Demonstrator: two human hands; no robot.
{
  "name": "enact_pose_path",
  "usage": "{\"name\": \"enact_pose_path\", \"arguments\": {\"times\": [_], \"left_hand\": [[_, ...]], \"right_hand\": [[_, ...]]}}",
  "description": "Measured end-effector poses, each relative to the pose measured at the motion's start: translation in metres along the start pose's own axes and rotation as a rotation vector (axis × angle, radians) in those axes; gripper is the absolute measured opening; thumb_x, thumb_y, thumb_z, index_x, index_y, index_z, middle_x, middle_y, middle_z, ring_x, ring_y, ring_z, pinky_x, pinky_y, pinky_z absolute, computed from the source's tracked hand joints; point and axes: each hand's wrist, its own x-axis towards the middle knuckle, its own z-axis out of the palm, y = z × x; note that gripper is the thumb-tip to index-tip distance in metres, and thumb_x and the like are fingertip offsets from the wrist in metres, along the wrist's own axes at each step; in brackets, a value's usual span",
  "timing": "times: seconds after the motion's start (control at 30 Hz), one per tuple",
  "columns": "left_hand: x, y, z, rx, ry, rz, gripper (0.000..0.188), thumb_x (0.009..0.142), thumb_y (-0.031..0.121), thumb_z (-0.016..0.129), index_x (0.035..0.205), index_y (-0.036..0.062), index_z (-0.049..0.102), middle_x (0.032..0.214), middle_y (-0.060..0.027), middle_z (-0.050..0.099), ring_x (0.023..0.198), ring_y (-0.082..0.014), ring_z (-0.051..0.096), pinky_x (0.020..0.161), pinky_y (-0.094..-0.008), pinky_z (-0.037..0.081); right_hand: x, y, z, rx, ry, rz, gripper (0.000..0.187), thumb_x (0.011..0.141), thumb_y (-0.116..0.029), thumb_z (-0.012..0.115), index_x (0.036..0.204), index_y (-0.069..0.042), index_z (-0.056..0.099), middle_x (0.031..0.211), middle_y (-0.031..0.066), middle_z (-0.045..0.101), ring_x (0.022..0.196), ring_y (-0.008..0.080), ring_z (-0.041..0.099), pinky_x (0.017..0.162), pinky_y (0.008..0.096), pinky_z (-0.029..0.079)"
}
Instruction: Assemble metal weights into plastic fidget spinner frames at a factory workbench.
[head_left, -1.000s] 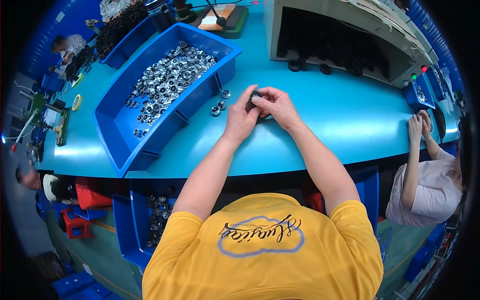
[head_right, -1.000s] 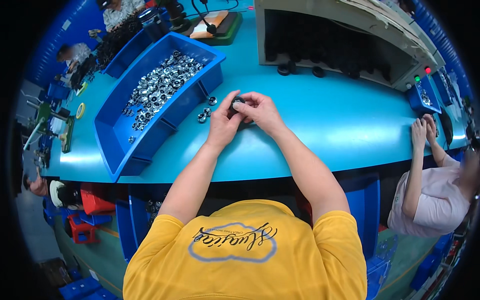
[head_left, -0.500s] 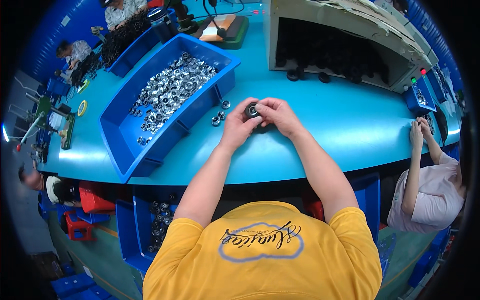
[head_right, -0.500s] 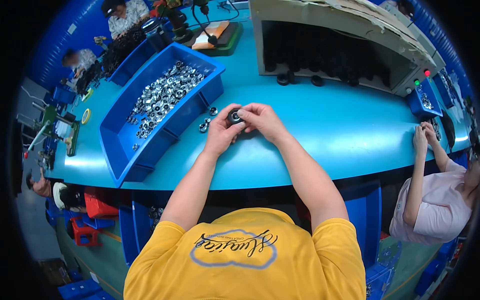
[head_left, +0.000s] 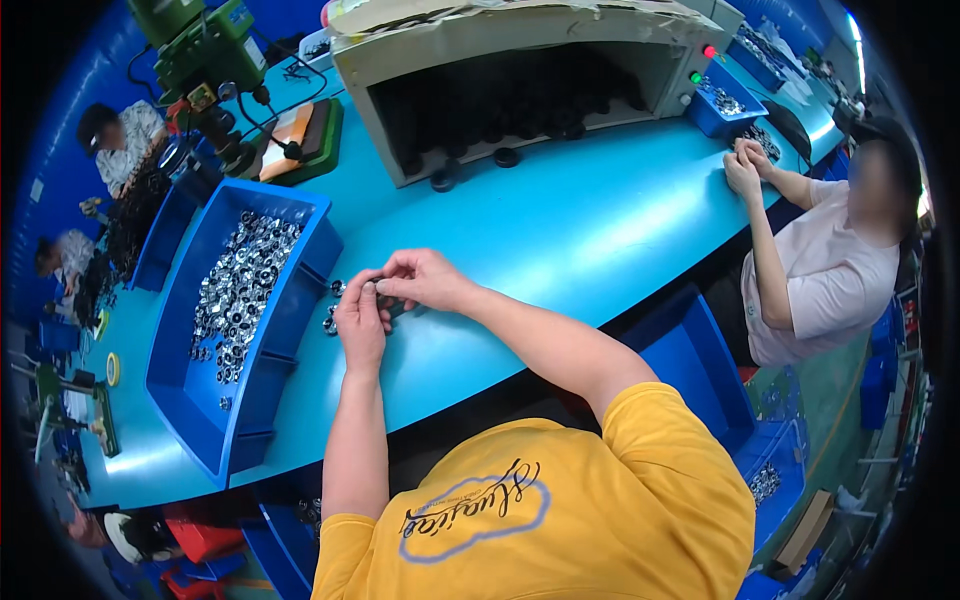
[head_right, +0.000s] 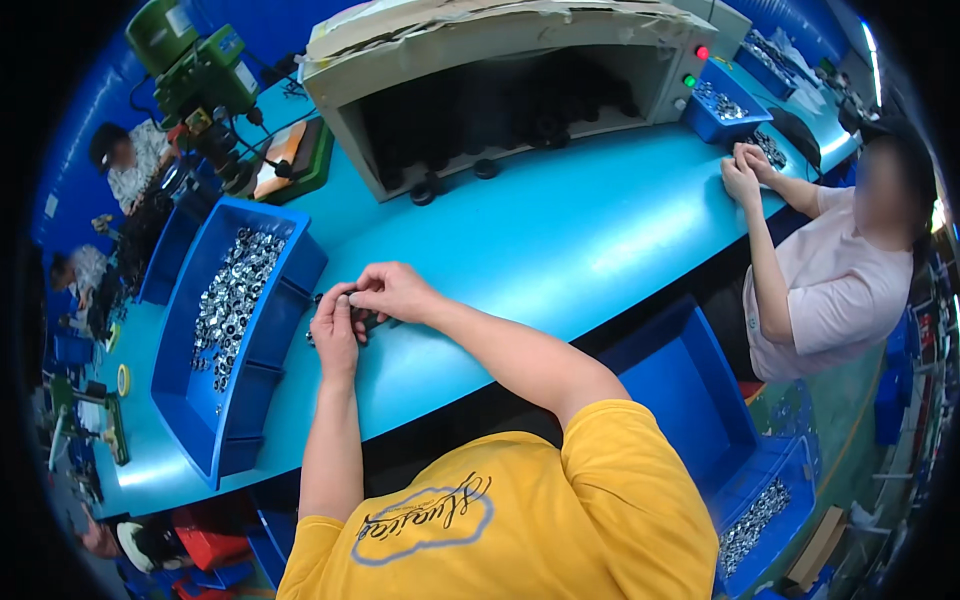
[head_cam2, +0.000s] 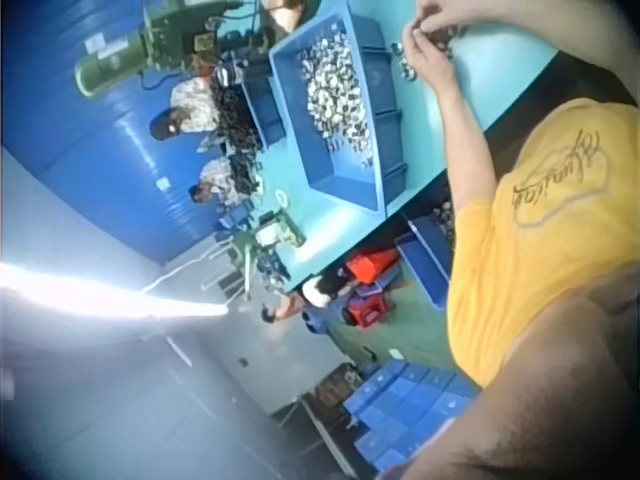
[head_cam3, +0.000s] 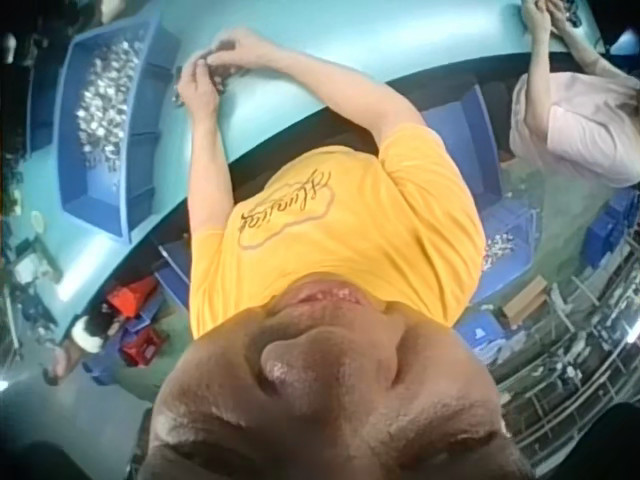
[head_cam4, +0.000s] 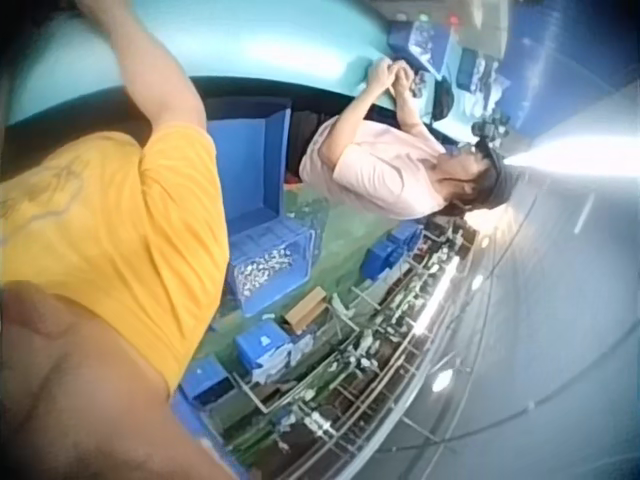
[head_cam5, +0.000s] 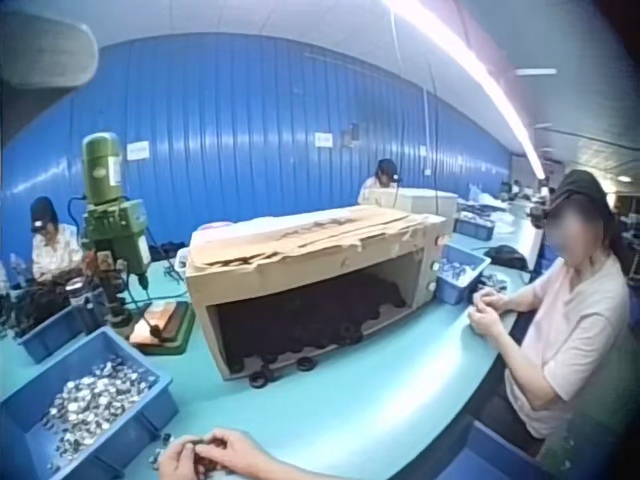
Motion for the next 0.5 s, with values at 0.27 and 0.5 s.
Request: {"name": "enact_pose_path", "arguments": {"times": [0.27,0.5], "left_hand": [[0.002,0.000,0.004,0.013,-0.065,0.046,0.037,0.101,0.006,0.061,0.138,0.0055,0.057,0.101,-0.0030,0.065,0.078,-0.0065,0.059,0.059,-0.0216,0.048],[-0.002,-0.003,0.004,-0.016,-0.077,0.069,0.052,0.092,0.002,0.069,0.141,0.0080,0.055,0.112,-0.0042,0.065,0.083,-0.0074,0.060,0.058,-0.0216,0.047]], "right_hand": [[0.007,0.003,0.002,-0.128,0.117,-0.096,0.023,0.093,-0.017,0.073,0.108,0.000,0.070,0.090,0.0059,0.071,0.075,0.0101,0.066,0.064,0.0264,0.055],[-0.008,-0.016,-0.008,0.168,-0.031,0.070,0.034,0.095,-0.016,0.068,0.123,0.002,0.068,0.107,0.0078,0.072,0.090,0.0137,0.069,0.073,0.0267,0.057]]}}
